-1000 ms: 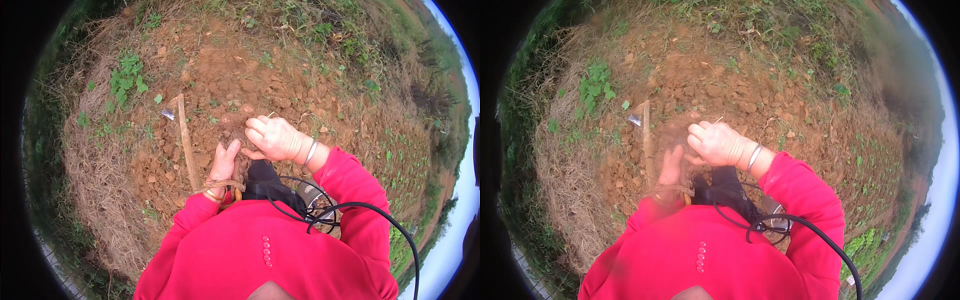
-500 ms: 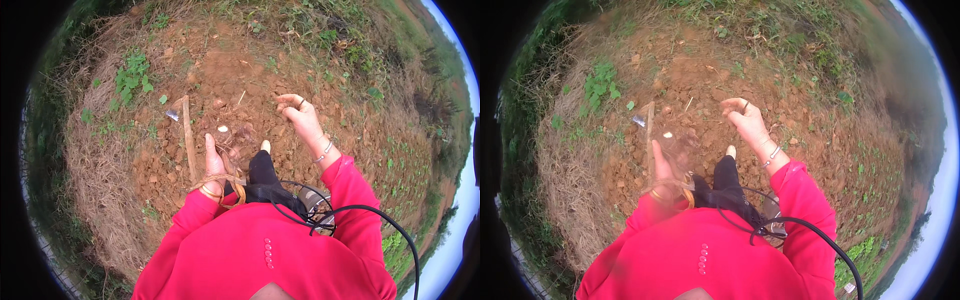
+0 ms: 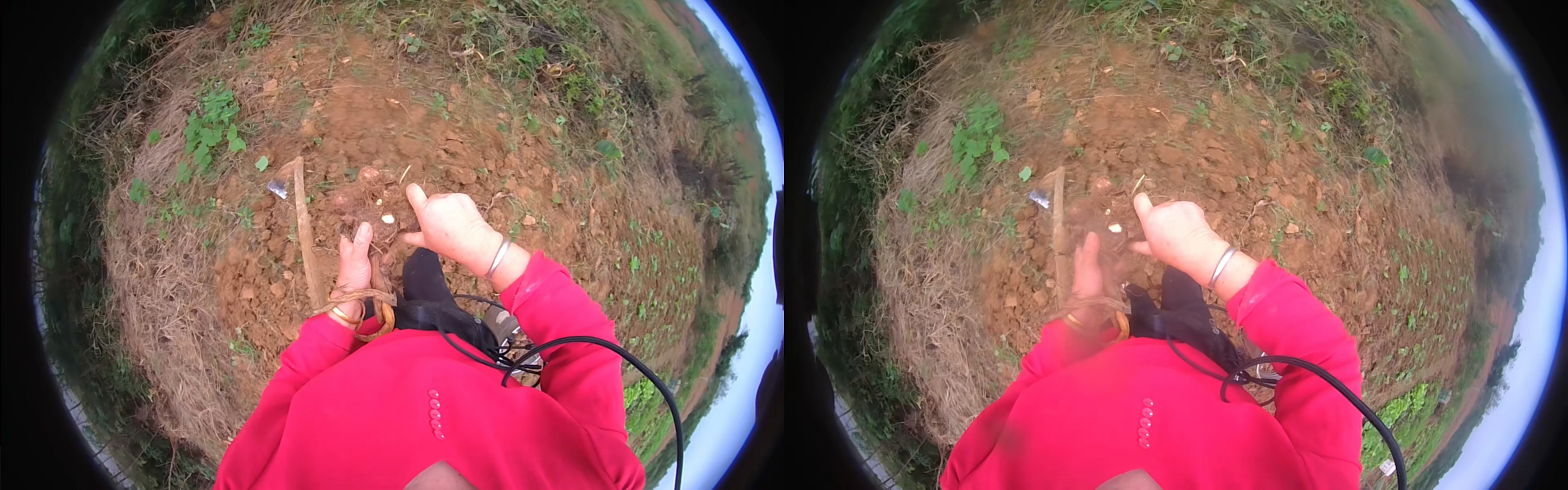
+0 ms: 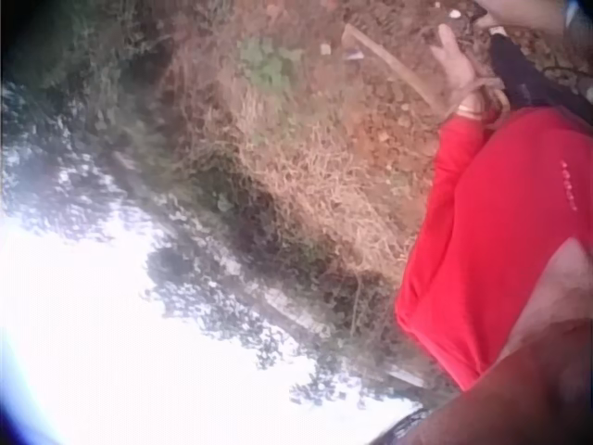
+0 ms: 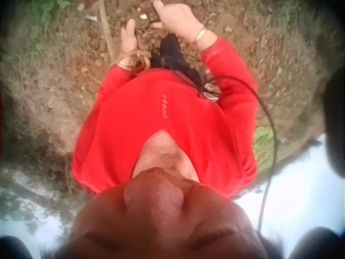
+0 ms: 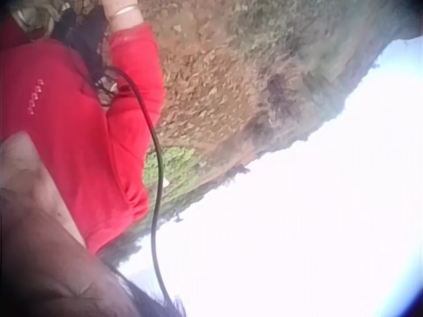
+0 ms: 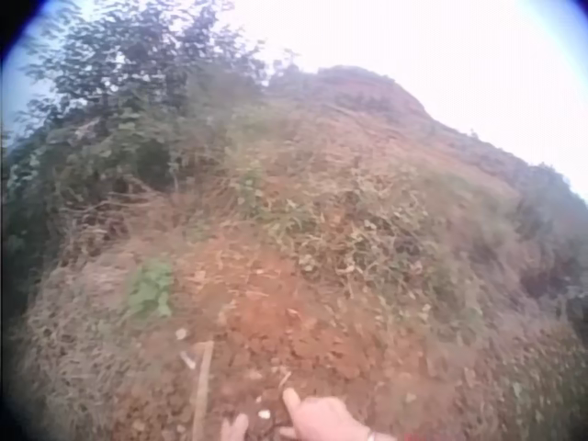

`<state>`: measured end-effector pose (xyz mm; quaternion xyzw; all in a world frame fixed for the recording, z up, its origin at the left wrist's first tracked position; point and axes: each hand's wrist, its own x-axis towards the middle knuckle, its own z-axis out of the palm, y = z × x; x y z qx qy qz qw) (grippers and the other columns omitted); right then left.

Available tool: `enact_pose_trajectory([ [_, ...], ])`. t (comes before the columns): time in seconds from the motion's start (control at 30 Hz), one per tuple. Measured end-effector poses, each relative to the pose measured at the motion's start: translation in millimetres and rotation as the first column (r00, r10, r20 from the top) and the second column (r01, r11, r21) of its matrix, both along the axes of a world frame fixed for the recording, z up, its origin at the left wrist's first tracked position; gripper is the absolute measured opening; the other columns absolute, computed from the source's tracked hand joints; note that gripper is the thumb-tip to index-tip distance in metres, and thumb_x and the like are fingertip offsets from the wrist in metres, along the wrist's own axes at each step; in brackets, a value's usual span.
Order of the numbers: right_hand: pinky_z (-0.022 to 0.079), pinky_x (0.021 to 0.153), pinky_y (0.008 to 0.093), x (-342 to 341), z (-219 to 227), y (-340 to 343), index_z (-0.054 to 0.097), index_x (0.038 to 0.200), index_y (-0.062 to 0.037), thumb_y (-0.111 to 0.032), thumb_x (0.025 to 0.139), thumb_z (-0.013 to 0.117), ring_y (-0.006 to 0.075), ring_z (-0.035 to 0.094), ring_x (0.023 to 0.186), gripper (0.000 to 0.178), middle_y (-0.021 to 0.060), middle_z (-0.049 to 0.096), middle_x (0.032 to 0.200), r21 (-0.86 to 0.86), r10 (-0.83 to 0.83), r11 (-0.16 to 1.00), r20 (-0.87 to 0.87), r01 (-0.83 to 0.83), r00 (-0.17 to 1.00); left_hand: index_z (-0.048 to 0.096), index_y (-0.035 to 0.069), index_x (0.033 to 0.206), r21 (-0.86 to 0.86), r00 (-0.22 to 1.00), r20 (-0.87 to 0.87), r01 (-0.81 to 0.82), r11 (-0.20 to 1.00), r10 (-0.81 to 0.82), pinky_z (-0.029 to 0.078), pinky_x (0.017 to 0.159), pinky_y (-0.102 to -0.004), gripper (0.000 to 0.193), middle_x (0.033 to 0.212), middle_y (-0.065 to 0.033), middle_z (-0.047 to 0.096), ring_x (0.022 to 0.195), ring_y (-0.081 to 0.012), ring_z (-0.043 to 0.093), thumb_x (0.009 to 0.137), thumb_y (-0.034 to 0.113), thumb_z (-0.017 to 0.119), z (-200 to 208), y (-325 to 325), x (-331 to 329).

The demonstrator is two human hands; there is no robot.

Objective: The person repeatedly pulls weeds by hand from a patch of soil and uses a hoe to loosen the ground and remove additional weeds. The person discards the pulled weeds to the side.

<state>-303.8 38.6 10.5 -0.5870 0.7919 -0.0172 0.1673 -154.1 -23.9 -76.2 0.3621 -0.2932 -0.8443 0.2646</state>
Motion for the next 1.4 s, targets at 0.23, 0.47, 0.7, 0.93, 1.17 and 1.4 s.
enact_pose_trajectory([
  [0.23, 0.048, 0.055, 0.0424, -20.5, 1.3, 1.8, 0.045, 0.088, -0.0013, -0.040, 0.072, 0.068, 0.0357, 0.060, 0.060, 0.048, 0.0179, 0.058, 0.059, -0.036, 0.205, 0.979, 0.091, -0.202, 0.975, 0.052, 0.002, 0.115, 0.012, 0.998, -0.001, 0.061, 0.998, -0.061, 0.052, 0.060, -0.0254, 0.048, 0.101, -0.0078, 0.062, 0.081, -0.0155, 0.062, 0.086, 0.039, 0.059, -3.9, -1.8, 7.8],
  [0.47, 0.048, 0.063, 0.0410, -49.5, 5.3, 7.3, 0.044, 0.122, -0.0039, -0.040, 0.076, 0.064, 0.0330, 0.062, 0.069, 0.061, 0.0164, 0.062, 0.071, -0.143, 0.185, 0.981, 0.451, -0.134, 0.873, 0.052, 0.004, 0.115, 0.241, 0.999, -0.035, 0.041, 0.970, -0.034, 0.040, 0.048, -0.0205, 0.056, 0.096, -0.0082, 0.063, 0.064, -0.0099, 0.054, 0.087, 0.052, 0.051, -3.2, -0.2, 13.6],
  [0.7, 0.040, 0.046, 0.0176, -39.6, 5.5, 12.4, 0.045, 0.128, -0.0109, -0.037, 0.089, 0.054, 0.0081, 0.056, 0.063, 0.048, 0.0025, 0.060, 0.085, 0.180, -0.162, 0.813, 0.983, 0.554, -0.082, 0.054, -0.001, 0.102, 0.420, 0.996, -0.052, 0.088, 0.903, -0.073, 0.025, 0.041, -0.0187, 0.088, 0.060, 0.0000, 0.047, 0.042, -0.0052, 0.029, 0.075, 0.080, 0.033, 10.3, -18.9, 15.2],
  [0.93, 0.038, 0.044, 0.0214, -70.5, -31.4, 72.4, 0.046, 0.126, -0.0100, -0.030, 0.091, 0.053, 0.0109, 0.047, 0.051, 0.041, 0.0070, 0.061, 0.100, 0.233, -0.002, 0.598, 0.957, 0.767, -0.289, 0.052, 0.000, 0.103, 0.508, 0.956, -0.285, 0.215, 0.834, -0.072, 0.022, 0.040, -0.0192, 0.091, 0.060, 0.0016, 0.043, 0.042, -0.0055, 0.025, 0.072, 0.083, 0.033, -11.8, -29.2, 12.7],
  [1.17, 0.034, 0.048, 0.0262, -59.6, -80.3, 224.9, 0.060, 0.106, -0.0111, -0.046, 0.089, 0.052, 0.0141, 0.044, 0.056, 0.039, 0.0023, 0.056, 0.079, 0.514, 0.106, 0.197, 0.835, 0.835, -0.540, 0.046, 0.008, 0.115, 0.443, 0.971, -0.238, 0.133, 0.886, -0.027, 0.021, 0.042, -0.0200, 0.084, 0.075, -0.0019, 0.047, 0.046, -0.0068, 0.024, 0.071, 0.079, 0.045, -12.1, -43.4, 16.4],
  [1.4, 0.040, 0.047, 0.0254, 0.8, -117.8, 361.6, 0.060, 0.100, -0.0146, -0.037, 0.088, 0.057, 0.0132, 0.050, 0.058, 0.026, -0.0002, 0.057, 0.080, 0.507, -0.071, -0.371, 0.820, 0.778, -0.568, 0.044, 0.013, 0.124, 0.350, 0.929, -0.339, 0.272, 0.897, -0.150, 0.025, 0.044, -0.0196, 0.075, 0.101, -0.0101, 0.050, 0.050, -0.0074, 0.029, 0.078, 0.072, 0.045, -37.8, -49.4, 16.5],
])
